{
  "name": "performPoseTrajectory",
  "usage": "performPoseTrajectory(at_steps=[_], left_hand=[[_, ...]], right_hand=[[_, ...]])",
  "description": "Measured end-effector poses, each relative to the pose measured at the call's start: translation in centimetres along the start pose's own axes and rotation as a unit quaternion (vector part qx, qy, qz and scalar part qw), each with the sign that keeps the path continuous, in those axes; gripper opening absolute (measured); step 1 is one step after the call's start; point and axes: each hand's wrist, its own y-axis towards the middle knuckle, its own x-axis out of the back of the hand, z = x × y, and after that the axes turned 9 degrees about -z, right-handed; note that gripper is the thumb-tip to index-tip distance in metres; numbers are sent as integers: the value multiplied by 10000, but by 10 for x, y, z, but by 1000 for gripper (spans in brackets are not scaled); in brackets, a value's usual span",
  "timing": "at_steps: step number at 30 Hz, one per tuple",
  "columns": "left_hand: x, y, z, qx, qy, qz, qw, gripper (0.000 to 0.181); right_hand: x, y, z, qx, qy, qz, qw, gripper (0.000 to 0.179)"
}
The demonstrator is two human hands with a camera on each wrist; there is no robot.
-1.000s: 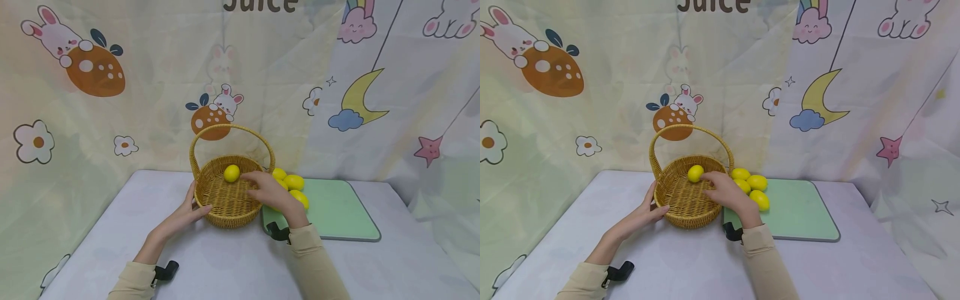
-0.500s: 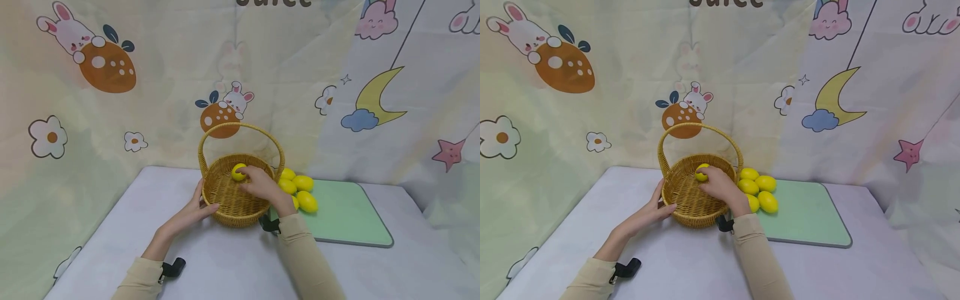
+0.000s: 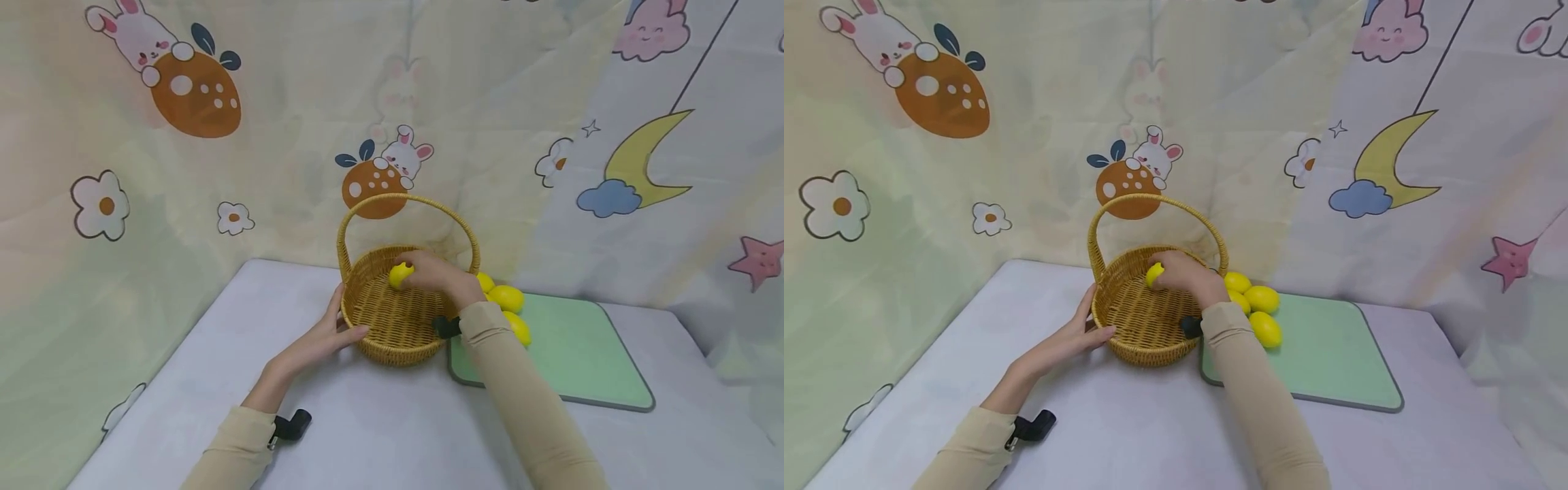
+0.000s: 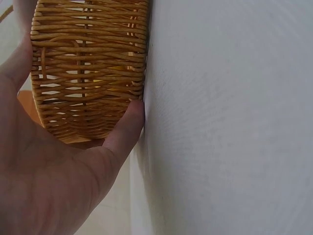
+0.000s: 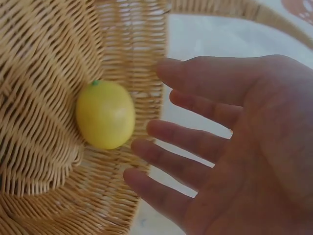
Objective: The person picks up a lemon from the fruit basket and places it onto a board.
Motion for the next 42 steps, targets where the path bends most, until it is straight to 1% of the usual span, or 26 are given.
performPoseTrajectory(at_steps=[3, 8, 14, 18, 24, 27, 31, 35, 37, 39, 42], left_hand=[[-2, 1, -1, 28, -19, 14, 10000, 100], [-6, 2, -1, -27, -29, 29, 10000, 100], [-8, 1, -3, -66, -18, 0, 10000, 101], [-8, 0, -3, -39, 33, -18, 10000, 102], [-5, -1, -4, -7, 123, -74, 9999, 102], [-4, -2, -3, 5, 138, -75, 9999, 102], [-3, -2, -3, 30, 150, -108, 9998, 103], [-1, -2, -2, 33, 165, -126, 9998, 103], [-1, -2, -1, 47, 173, -122, 9998, 103], [-1, -2, -1, 52, 171, -119, 9998, 103], [-1, -3, -1, 78, 170, -125, 9997, 104]], right_hand=[[1, 4, -3, -151, -17, 110, 9998, 54], [-2, 10, -9, -322, -178, 220, 9991, 58], [-9, 16, -16, -157, -445, 193, 9987, 53], [-11, 16, -17, -88, -496, 202, 9985, 51], [-13, 18, -10, 190, -439, 461, 9978, 37], [-13, 17, -5, 227, -510, 589, 9967, 31], [-14, 16, 1, 17, -615, 852, 9945, 37], [-17, 15, 5, -247, -627, 1359, 9884, 48], [-19, 14, 6, -259, -598, 1642, 9843, 49], [-20, 14, 7, -185, -594, 1878, 9802, 50], [-21, 14, 9, -28, -718, 2028, 9766, 51]])
